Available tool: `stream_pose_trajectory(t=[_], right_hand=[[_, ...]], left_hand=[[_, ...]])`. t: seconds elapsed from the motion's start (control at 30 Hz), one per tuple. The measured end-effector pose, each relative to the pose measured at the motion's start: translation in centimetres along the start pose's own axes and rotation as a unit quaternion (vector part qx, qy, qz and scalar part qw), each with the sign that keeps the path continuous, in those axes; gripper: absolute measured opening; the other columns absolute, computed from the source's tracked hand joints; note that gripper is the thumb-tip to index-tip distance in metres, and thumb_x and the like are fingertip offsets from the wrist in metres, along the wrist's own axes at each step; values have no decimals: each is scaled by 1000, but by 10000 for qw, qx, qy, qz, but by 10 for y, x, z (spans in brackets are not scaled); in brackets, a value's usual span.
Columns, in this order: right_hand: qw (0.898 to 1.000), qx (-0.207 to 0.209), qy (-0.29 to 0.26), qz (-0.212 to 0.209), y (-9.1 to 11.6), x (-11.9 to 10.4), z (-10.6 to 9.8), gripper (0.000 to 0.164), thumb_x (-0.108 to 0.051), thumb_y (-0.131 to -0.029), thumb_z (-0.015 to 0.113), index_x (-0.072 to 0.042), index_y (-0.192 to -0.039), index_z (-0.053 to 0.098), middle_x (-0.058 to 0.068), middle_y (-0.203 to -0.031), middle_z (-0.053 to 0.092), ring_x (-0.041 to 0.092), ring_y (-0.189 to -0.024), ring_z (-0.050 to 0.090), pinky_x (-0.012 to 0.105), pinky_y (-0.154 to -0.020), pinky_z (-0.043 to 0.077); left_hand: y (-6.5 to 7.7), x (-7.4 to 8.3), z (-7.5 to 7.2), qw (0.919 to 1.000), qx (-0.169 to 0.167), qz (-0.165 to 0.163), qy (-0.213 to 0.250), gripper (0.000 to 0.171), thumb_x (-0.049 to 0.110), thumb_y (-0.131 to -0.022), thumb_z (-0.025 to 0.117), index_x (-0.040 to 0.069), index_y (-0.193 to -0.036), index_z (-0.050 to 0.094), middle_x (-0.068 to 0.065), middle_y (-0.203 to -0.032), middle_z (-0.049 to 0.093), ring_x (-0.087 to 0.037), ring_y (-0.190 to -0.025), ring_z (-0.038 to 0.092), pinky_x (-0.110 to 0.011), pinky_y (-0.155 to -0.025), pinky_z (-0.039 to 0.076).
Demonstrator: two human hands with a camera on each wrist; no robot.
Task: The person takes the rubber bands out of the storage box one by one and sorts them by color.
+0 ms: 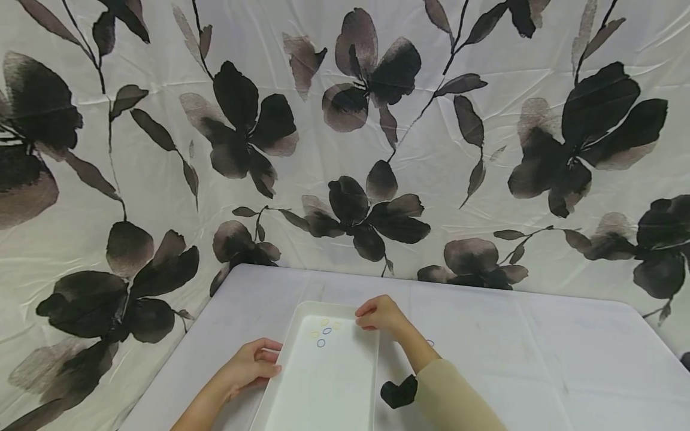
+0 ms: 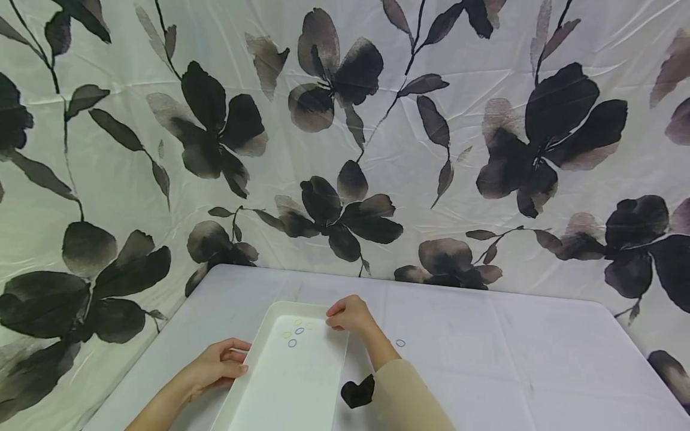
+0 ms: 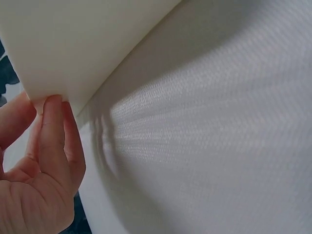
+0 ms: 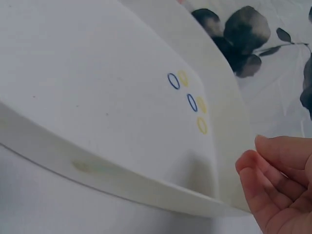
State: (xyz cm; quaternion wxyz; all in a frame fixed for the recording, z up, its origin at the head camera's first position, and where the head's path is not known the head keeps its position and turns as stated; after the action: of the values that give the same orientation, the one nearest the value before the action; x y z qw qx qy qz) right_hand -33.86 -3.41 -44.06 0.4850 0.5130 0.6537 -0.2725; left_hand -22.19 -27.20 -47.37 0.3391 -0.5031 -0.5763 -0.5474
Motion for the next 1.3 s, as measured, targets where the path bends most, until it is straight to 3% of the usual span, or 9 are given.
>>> stream_pose_trajectory(t=[0.27,0.33,0.43,0.6,0.73,0.83,0.97,1.1,1.3], right_hand=[[9996,-91,152,-216,-5,-7,25,14,4,-74,70,5,-88,68,3,-70,59,10,-59,53,22,-56,49],[9986,-8,395,-356,-6,-9,30,16,4,-72,71,5,-88,68,3,-69,58,11,-59,51,21,-56,47],[9935,253,980,-520,-5,-6,32,20,3,-70,74,2,-89,69,1,-67,56,11,-59,48,22,-55,43],[9759,860,1800,-889,-3,-3,34,26,0,-67,77,-3,-92,71,-1,-63,54,11,-59,46,23,-56,38],[9675,1307,1876,-1079,-5,-3,43,23,3,-67,75,-4,-89,72,3,-71,63,11,-61,49,23,-59,41],[9672,1398,1742,-1207,-6,-3,53,20,4,-69,72,-4,-87,72,6,-83,68,11,-64,53,23,-57,45],[9669,1555,1727,-1057,-6,0,57,9,-1,-73,72,-8,-77,69,1,-72,64,10,-58,50,24,-51,42],[9636,1690,1962,-666,-3,3,53,19,-2,-75,72,-10,-66,57,-2,-60,52,12,-55,45,27,-49,38],[9600,1193,2498,-423,-3,5,58,16,0,-76,67,-8,-72,53,1,-67,50,19,-59,49,35,-54,44]], left_hand=[[1,2,1,10000,36,27,52,51,-4,-78,67,-12,-122,43,-13,-96,59,-19,-81,61,-34,-70,54],[0,2,2,10000,28,31,50,51,-4,-78,67,-12,-122,43,-13,-97,58,-19,-81,61,-35,-70,54],[0,3,4,10000,9,47,66,51,-4,-78,66,-13,-122,42,-14,-98,58,-20,-82,61,-36,-70,54],[-1,3,6,10000,38,37,39,50,-5,-78,66,-12,-121,43,-13,-96,59,-19,-81,61,-35,-69,55],[0,2,3,10000,40,39,49,50,-4,-78,66,-12,-122,43,-12,-96,59,-19,-81,61,-35,-69,54],[3,1,-2,9999,69,24,72,51,-5,-78,65,-12,-122,42,-13,-97,60,-20,-82,62,-36,-70,54],[7,2,-4,9999,91,6,86,52,-4,-78,66,-13,-123,41,-13,-97,59,-20,-82,62,-35,-70,54],[7,3,0,9999,-22,54,138,52,-3,-78,66,-14,-122,41,-14,-98,59,-20,-82,62,-36,-71,54],[3,4,1,9999,50,62,116,50,-4,-77,66,-12,-121,43,-13,-97,59,-20,-82,61,-35,-70,54]])
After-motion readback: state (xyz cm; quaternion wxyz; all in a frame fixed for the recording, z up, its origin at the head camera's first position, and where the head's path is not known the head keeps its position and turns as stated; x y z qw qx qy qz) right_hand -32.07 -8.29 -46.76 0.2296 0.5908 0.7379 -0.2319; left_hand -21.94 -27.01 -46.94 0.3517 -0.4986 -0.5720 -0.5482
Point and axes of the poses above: each hand's wrist, its own y-axis away from the middle knuckle, its own z-axis out of the palm, x = y × z, the point moved 9 cm from there along -y, towards the middle knuckle
